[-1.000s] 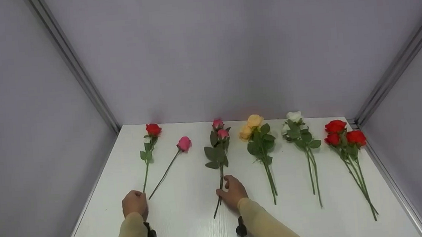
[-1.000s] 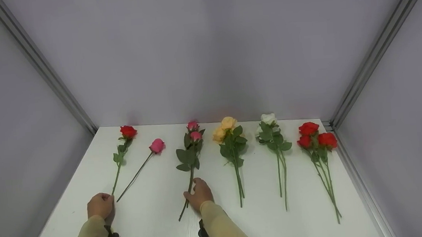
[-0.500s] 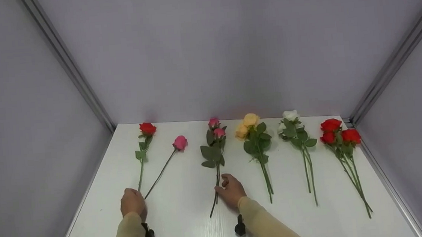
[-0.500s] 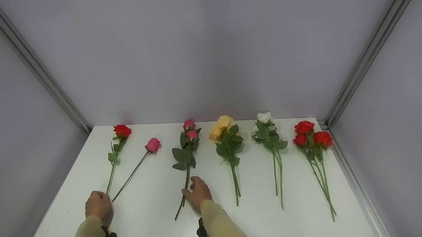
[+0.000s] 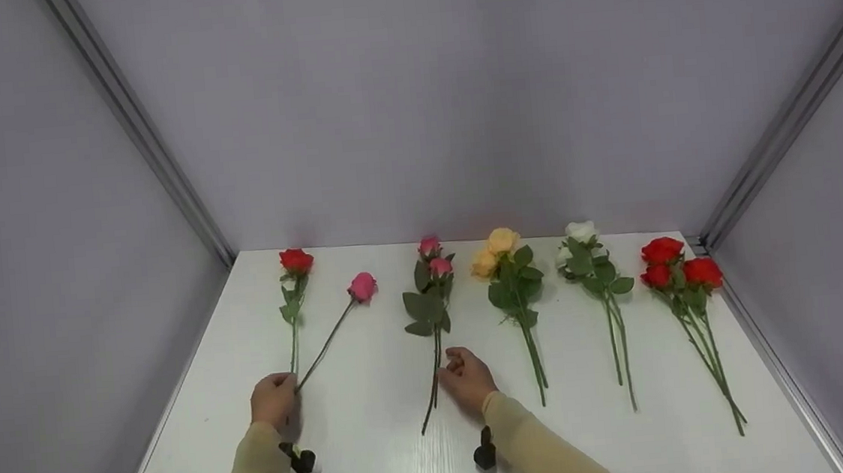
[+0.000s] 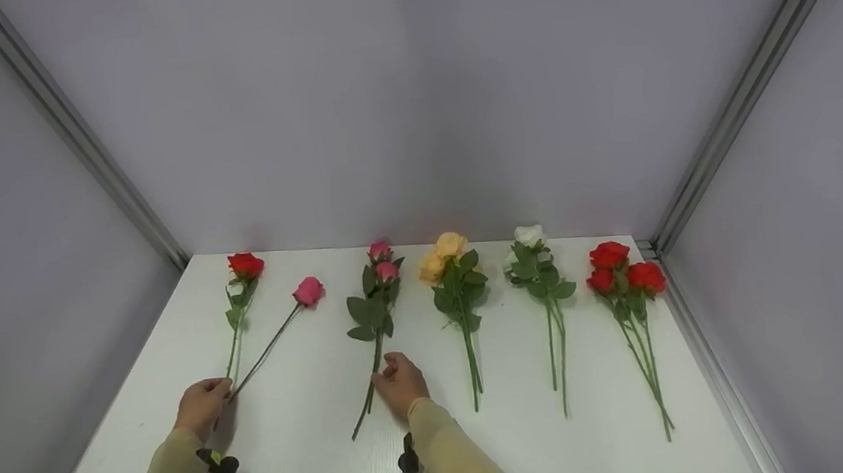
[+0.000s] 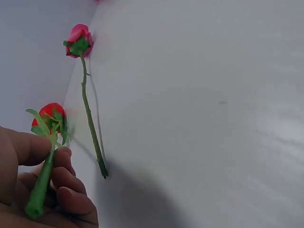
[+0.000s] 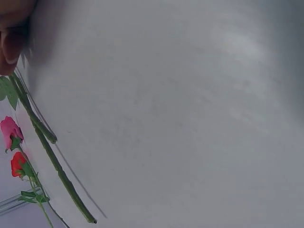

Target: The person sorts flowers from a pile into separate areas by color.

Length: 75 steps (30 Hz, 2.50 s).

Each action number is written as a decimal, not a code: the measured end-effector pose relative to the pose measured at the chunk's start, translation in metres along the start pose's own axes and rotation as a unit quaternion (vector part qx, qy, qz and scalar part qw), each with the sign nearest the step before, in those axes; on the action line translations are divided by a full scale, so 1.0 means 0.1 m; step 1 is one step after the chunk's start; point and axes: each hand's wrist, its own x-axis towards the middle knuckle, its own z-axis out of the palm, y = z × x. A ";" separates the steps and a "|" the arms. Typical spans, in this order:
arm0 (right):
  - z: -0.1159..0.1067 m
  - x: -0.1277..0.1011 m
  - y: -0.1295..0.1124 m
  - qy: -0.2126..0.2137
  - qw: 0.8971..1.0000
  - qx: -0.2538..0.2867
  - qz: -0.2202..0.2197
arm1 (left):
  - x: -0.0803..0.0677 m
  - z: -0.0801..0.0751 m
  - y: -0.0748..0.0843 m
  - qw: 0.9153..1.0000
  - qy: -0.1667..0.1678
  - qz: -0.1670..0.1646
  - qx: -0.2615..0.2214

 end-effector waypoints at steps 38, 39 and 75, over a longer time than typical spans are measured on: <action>-0.22 -0.59 -1.14 -0.135 0.976 0.154 -0.080 | -0.92 1.12 1.22 0.917 -0.182 0.145 -0.324; -0.24 -0.59 -1.11 -0.137 0.974 0.157 -0.084 | -0.93 1.13 1.23 0.919 -0.182 0.148 -0.318; -1.37 -0.81 -0.58 -0.099 0.985 0.134 -0.043 | -1.21 1.08 1.26 0.947 -0.191 0.173 -0.192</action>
